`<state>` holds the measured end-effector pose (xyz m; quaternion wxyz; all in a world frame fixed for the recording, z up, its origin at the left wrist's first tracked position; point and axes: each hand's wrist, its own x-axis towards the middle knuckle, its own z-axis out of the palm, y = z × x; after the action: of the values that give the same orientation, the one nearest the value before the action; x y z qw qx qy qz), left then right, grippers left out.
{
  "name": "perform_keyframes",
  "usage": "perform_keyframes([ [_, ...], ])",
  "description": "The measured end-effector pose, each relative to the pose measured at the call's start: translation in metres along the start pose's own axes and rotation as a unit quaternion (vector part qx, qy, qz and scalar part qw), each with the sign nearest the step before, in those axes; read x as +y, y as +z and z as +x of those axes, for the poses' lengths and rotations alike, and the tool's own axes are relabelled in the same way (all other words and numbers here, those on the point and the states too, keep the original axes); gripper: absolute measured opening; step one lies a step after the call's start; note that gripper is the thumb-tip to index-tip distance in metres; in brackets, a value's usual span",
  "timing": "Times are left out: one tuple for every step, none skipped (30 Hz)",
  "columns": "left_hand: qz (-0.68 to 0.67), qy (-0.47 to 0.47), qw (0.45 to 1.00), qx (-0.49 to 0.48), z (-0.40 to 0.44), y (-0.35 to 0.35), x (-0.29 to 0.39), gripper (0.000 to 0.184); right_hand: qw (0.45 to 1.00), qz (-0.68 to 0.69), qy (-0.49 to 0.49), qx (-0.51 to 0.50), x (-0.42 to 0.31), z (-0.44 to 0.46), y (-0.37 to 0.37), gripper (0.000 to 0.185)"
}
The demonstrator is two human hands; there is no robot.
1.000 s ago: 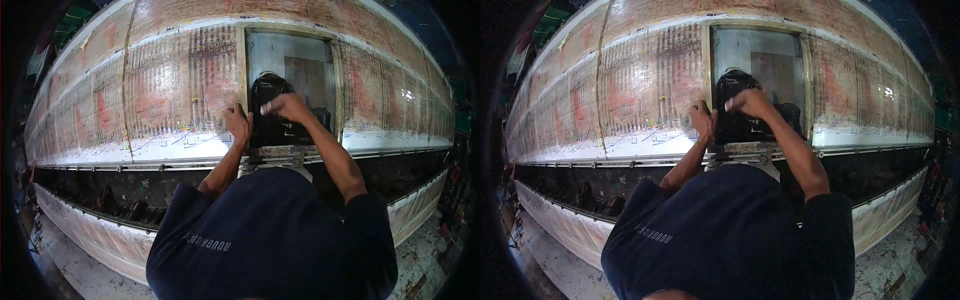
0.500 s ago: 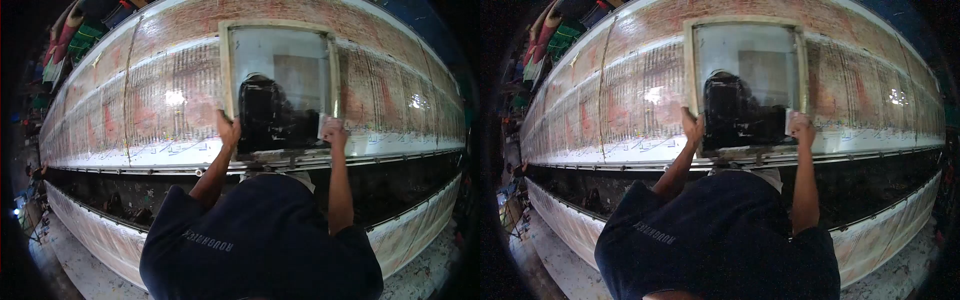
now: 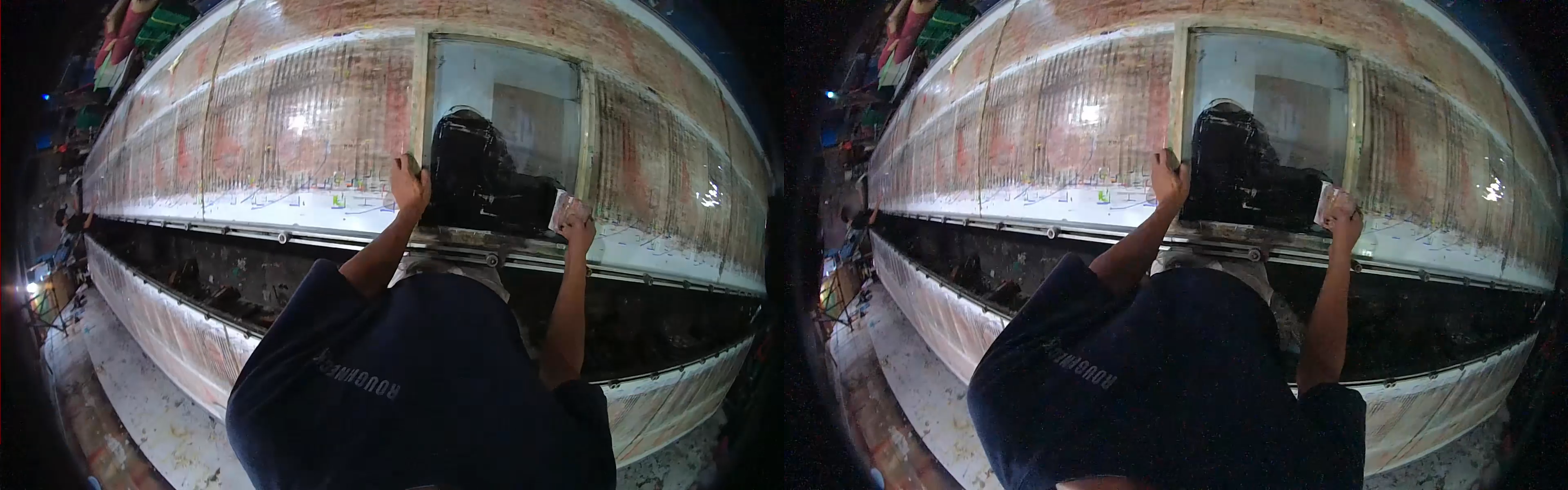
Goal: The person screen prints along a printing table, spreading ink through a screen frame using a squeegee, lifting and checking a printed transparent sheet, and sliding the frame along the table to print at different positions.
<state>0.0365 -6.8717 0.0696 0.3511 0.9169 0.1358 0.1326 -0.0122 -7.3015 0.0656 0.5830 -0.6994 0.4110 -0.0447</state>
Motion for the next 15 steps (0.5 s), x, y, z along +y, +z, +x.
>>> perform_keyframes([
  [0.010, 0.006, 1.000, -0.018, 0.000, -0.002, -0.001, 0.048, 0.997, -0.057, -0.037, -0.044, 0.006, 0.007, -0.001, 0.040],
  [0.012, 0.003, 1.000, -0.018, 0.001, -0.003, -0.002, 0.048, 0.987, -0.113, -0.076, -0.086, 0.013, 0.013, -0.002, 0.040],
  [0.028, -0.007, 0.999, -0.021, 0.002, -0.001, 0.000, 0.049, 0.987, -0.116, -0.076, -0.086, 0.005, 0.002, 0.005, 0.040],
  [0.042, -0.017, 0.999, -0.025, 0.004, 0.001, 0.001, 0.050, 0.985, -0.128, -0.101, -0.056, -0.010, -0.020, 0.016, 0.037],
  [0.038, -0.020, 0.999, -0.028, 0.004, 0.002, 0.001, 0.050, 0.982, -0.141, -0.126, -0.023, -0.021, -0.035, 0.022, 0.033],
  [0.028, -0.036, 0.998, -0.036, 0.004, 0.001, 0.000, 0.051, 0.914, -0.306, -0.263, -0.044, 0.034, -0.014, 0.019, 0.031],
  [0.016, -0.050, 0.998, -0.047, 0.003, 0.001, -0.002, 0.051, 0.927, -0.242, -0.272, -0.094, -0.001, -0.064, 0.043, 0.032],
  [0.007, -0.051, 0.997, -0.055, 0.002, 0.002, -0.004, 0.051, 0.902, -0.298, -0.284, -0.134, -0.018, -0.096, 0.069, 0.030],
  [-0.001, -0.039, 0.998, -0.046, 0.001, 0.002, -0.006, 0.051, 0.871, -0.353, -0.294, -0.174, -0.035, -0.118, 0.091, 0.028],
  [-0.008, -0.028, 0.999, -0.038, 0.001, 0.003, -0.007, 0.051, 0.829, -0.396, -0.324, -0.228, -0.077, -0.137, 0.121, 0.028],
  [-0.023, -0.011, 1.000, -0.016, 0.000, 0.002, -0.007, 0.051, 0.782, -0.434, -0.348, -0.282, -0.114, -0.142, 0.153, 0.028],
  [-0.028, -0.014, 0.999, -0.023, 0.000, -0.001, -0.006, 0.051, 0.748, -0.443, -0.383, -0.312, -0.131, -0.129, 0.182, 0.028],
  [-0.016, -0.015, 0.999, -0.035, 0.002, -0.004, -0.005, 0.050, 0.710, -0.450, -0.421, -0.340, -0.145, -0.105, 0.210, 0.029],
  [-0.003, -0.018, 0.999, -0.046, 0.005, -0.004, -0.004, 0.049, 0.695, -0.430, -0.485, -0.311, -0.139, -0.076, 0.236, 0.028],
  [0.014, -0.040, 0.997, -0.061, 0.007, -0.003, -0.004, 0.052, 0.685, -0.453, -0.493, -0.286, -0.143, -0.060, 0.259, 0.027],
])
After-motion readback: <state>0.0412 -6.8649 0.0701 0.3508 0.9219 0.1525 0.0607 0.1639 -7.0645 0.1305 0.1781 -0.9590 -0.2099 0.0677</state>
